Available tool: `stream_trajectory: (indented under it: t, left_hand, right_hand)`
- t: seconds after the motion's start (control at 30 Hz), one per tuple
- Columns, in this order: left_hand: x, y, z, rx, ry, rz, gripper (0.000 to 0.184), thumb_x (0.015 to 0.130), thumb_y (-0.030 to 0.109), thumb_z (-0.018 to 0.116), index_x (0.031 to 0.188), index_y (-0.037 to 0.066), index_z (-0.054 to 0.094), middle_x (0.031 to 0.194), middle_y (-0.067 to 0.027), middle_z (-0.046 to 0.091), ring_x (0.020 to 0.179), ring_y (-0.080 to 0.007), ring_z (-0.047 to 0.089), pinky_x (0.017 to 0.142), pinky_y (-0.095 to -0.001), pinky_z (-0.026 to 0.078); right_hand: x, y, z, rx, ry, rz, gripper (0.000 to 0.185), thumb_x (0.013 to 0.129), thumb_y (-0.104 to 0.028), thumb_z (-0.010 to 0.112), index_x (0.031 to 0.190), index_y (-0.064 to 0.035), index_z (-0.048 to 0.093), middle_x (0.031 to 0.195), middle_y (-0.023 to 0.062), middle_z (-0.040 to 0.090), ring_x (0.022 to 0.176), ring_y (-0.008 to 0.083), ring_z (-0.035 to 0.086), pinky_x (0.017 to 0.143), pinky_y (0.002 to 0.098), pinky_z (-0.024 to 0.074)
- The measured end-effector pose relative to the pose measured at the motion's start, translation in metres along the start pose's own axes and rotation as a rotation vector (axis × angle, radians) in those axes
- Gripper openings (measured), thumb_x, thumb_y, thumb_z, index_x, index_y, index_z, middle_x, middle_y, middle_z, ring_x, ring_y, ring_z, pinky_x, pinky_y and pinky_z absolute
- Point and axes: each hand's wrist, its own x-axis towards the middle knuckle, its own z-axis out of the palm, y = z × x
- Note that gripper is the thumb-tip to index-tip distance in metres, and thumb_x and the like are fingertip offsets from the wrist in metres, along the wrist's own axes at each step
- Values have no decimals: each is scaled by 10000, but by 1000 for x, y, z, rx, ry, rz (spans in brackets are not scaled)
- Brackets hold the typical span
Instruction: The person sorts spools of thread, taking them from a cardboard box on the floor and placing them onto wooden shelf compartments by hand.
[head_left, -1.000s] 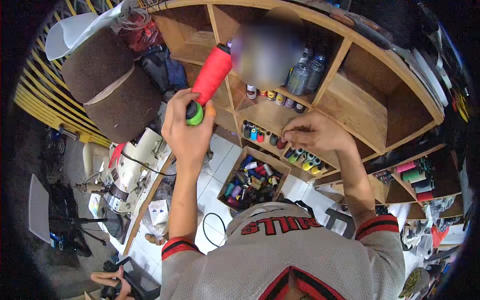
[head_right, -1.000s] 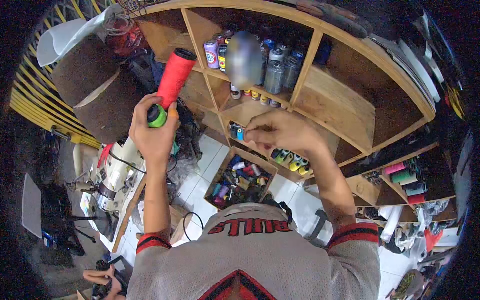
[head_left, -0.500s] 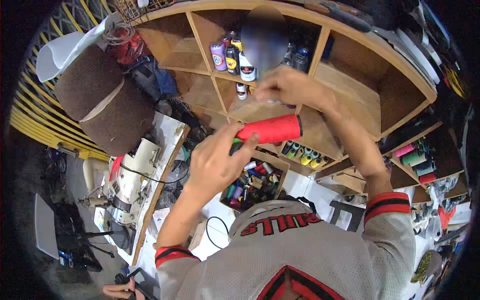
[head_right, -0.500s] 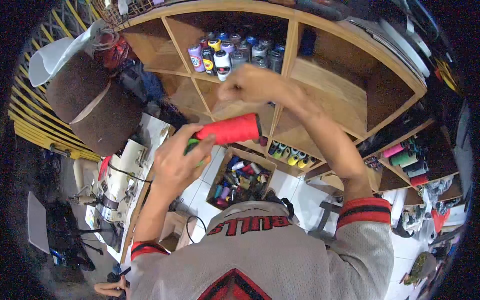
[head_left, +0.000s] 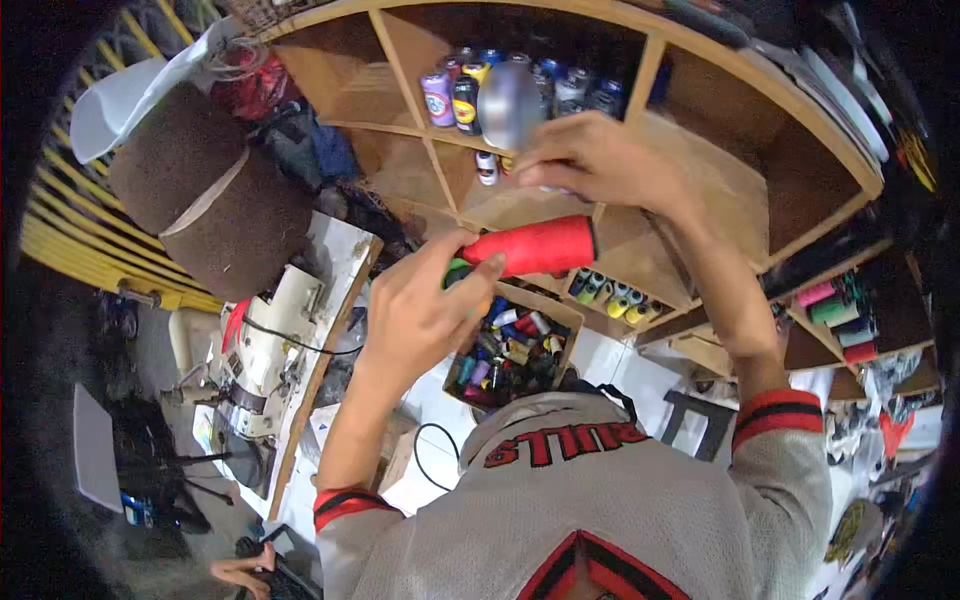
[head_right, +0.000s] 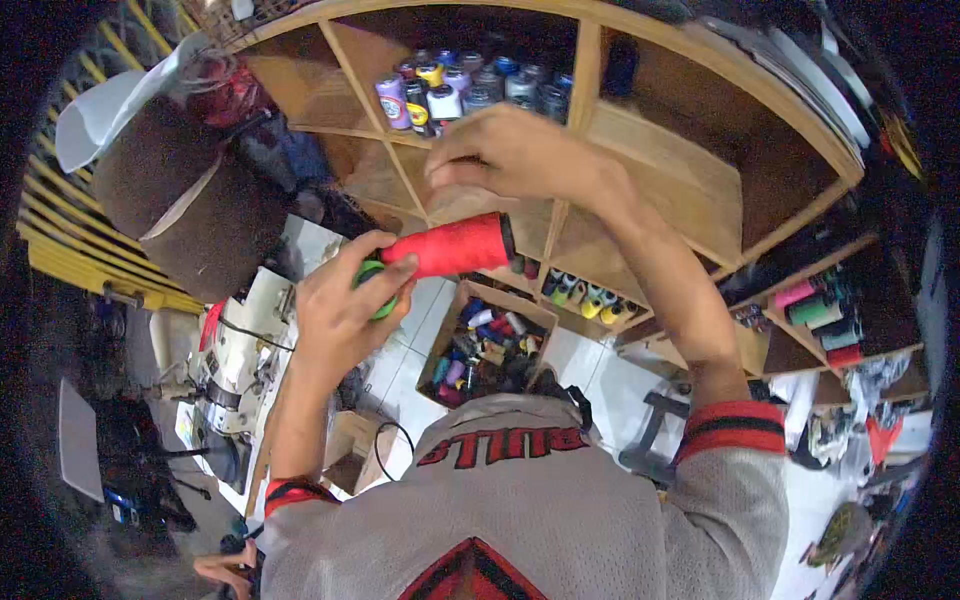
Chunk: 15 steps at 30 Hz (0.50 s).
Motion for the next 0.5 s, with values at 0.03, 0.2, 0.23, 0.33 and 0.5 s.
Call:
stream_trajectory:
  t: [0.03, 0.2, 0.23, 0.33, 0.5]
  left_hand:
    - [2, 6, -5, -83, 6, -29, 326, 634, 75, 721, 949, 113, 650, 944, -105, 601, 683, -255, 617, 588, -329, 509]
    - [5, 1, -16, 86, 171, -143, 390, 598, 73, 750, 974, 122, 654, 959, -93, 600, 693, -252, 611, 591, -333, 508]
    - [3, -4, -17, 162, 172, -185, 399, 595, 74, 752, 979, 123, 654, 964, -92, 599, 696, -252, 610, 591, -333, 508]
    - [1, -14, -12, 301, 51, -172, 264, 662, 105, 703, 918, 130, 644, 998, -111, 596, 709, -263, 617, 580, -342, 507]
    - [0, 3, -1, 129, -37, -86, 173, 712, 117, 662, 882, 134, 634, 969, -121, 599, 694, -270, 616, 568, -350, 505]
  right_hand:
    - [-2, 8, 9, 97, -17, -25, 202, 802, -192, 626, 906, -22, 652, 876, 147, 655, 792, 325, 617, 736, 386, 483]
    - [-42, -27, 32, 221, -192, 173, 165, 798, -164, 625, 886, -28, 655, 812, 147, 648, 729, 333, 617, 703, 395, 490]
    - [-44, -33, 37, 154, -172, 101, 165, 799, -162, 624, 892, -30, 658, 805, 148, 647, 720, 334, 616, 693, 396, 492]
    - [-38, -70, 7, -127, -48, 116, 168, 812, -173, 616, 895, -37, 668, 815, 147, 649, 726, 328, 617, 673, 398, 494]
    - [-2, -35, -20, -209, 112, 2, 199, 832, -196, 600, 904, -23, 667, 826, 151, 650, 742, 335, 618, 682, 399, 499]
